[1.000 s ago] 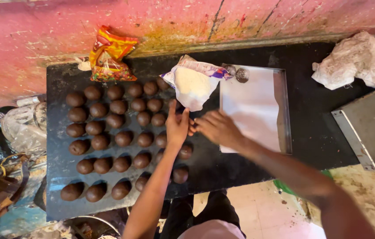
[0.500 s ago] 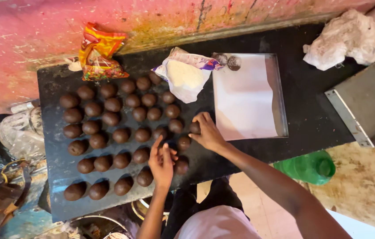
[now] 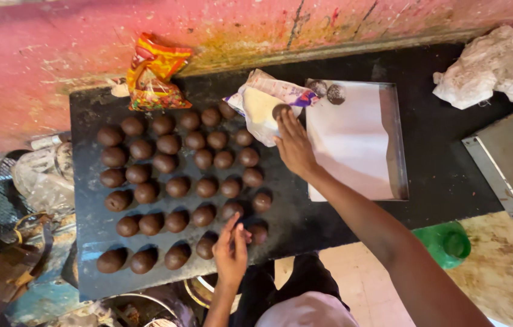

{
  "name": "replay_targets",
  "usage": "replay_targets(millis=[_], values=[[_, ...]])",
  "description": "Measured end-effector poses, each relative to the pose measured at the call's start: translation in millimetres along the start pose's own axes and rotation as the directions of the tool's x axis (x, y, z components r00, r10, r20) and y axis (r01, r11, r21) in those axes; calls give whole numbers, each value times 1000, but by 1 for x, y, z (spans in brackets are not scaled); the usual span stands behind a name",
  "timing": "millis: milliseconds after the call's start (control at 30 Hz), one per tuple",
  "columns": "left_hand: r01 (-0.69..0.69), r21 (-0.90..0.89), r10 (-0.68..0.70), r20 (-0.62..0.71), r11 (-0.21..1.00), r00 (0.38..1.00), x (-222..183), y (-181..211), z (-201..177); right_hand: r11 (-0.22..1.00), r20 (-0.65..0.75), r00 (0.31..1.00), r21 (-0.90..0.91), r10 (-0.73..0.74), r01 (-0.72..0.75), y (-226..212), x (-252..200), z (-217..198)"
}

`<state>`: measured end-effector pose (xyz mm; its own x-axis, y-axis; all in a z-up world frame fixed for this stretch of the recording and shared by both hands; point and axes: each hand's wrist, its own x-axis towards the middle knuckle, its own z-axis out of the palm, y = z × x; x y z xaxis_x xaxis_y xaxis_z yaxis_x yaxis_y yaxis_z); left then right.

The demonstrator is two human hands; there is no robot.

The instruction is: The person places a paper liner into a metal tray and then rolls dark brown dough balls in white powder before arranging them on the tray.

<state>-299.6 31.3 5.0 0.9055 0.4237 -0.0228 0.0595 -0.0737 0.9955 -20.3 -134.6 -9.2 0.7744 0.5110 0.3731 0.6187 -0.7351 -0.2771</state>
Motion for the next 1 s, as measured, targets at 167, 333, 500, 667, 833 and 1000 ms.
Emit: replay_targets(millis=[167, 333, 500, 667, 833, 1000], values=[[-30, 59, 29, 25, 998, 999, -7, 5, 1, 978, 96, 974, 58, -206, 202, 16, 21, 16], [-100, 95, 93, 75, 991, 993, -7, 9, 5, 939, 150, 970, 261, 192, -226, 52, 68, 43], [-172, 87, 165, 86, 981, 983, -8, 13, 7, 650, 163, 905, 647, 392, -398, 65, 58, 59], [-51, 54, 46, 96, 997, 994, -13, 13, 14, -389, 561, 686, 824, 463, -412, 49, 13, 20], [-181, 171, 150, 181, 969, 972, -9, 15, 35, -782, 674, 637, 598, 373, -176, 51, -39, -49], [-210, 250, 148, 246, 945, 958, -15, 26, 68, -123, 498, 686, 846, 530, -519, 109, -63, -96]])
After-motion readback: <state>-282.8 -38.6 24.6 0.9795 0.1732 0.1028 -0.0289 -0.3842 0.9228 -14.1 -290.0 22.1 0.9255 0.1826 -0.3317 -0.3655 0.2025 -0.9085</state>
